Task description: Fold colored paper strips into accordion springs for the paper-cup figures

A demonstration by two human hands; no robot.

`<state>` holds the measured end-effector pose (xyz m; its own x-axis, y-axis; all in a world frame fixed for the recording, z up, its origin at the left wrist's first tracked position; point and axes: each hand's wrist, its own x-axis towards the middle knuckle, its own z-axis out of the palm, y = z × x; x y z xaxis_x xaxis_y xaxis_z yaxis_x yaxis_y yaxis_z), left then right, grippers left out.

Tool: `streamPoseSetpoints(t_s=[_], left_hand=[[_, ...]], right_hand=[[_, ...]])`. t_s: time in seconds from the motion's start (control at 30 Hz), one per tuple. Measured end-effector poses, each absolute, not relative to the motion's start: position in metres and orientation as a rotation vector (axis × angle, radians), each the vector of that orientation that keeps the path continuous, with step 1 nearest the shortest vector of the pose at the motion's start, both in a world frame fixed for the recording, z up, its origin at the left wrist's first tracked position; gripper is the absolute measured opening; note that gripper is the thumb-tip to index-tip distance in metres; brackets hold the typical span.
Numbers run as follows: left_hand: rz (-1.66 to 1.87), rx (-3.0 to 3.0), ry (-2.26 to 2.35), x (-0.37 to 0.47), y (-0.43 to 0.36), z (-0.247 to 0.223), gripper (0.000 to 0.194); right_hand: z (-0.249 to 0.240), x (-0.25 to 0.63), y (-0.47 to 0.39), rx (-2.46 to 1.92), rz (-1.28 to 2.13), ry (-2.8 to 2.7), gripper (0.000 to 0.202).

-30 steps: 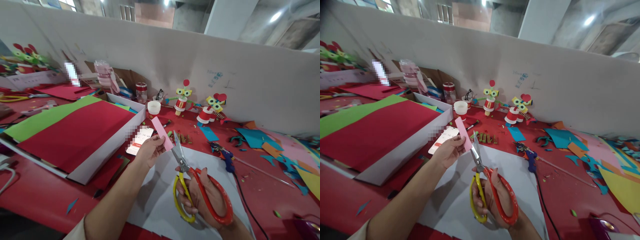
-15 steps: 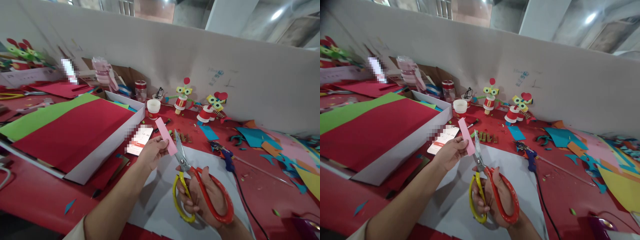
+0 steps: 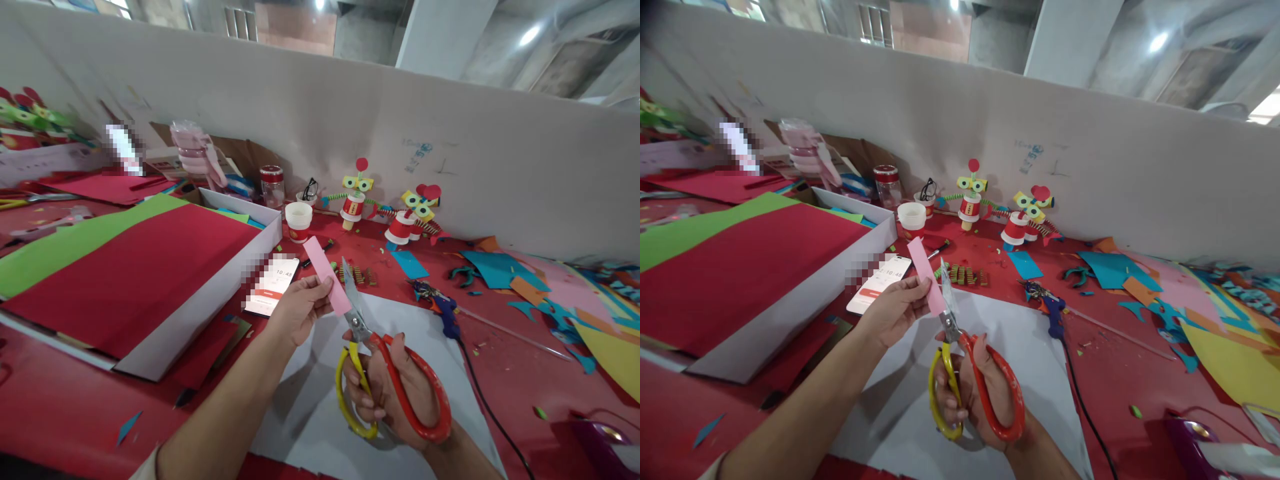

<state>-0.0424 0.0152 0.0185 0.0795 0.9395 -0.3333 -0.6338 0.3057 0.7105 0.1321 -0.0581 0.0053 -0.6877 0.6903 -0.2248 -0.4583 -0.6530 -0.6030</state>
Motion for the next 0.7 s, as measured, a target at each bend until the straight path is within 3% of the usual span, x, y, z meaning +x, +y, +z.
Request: streamPoseSetpoints(t_s=[0.7], left_hand=[[1.245,0.351,0.822,-0.0398,0.0149,0.0169,0.016]], right_hand=[[0.0044,0.1365,-0.0566,-0.628,2.316,-0.633,0.066]])
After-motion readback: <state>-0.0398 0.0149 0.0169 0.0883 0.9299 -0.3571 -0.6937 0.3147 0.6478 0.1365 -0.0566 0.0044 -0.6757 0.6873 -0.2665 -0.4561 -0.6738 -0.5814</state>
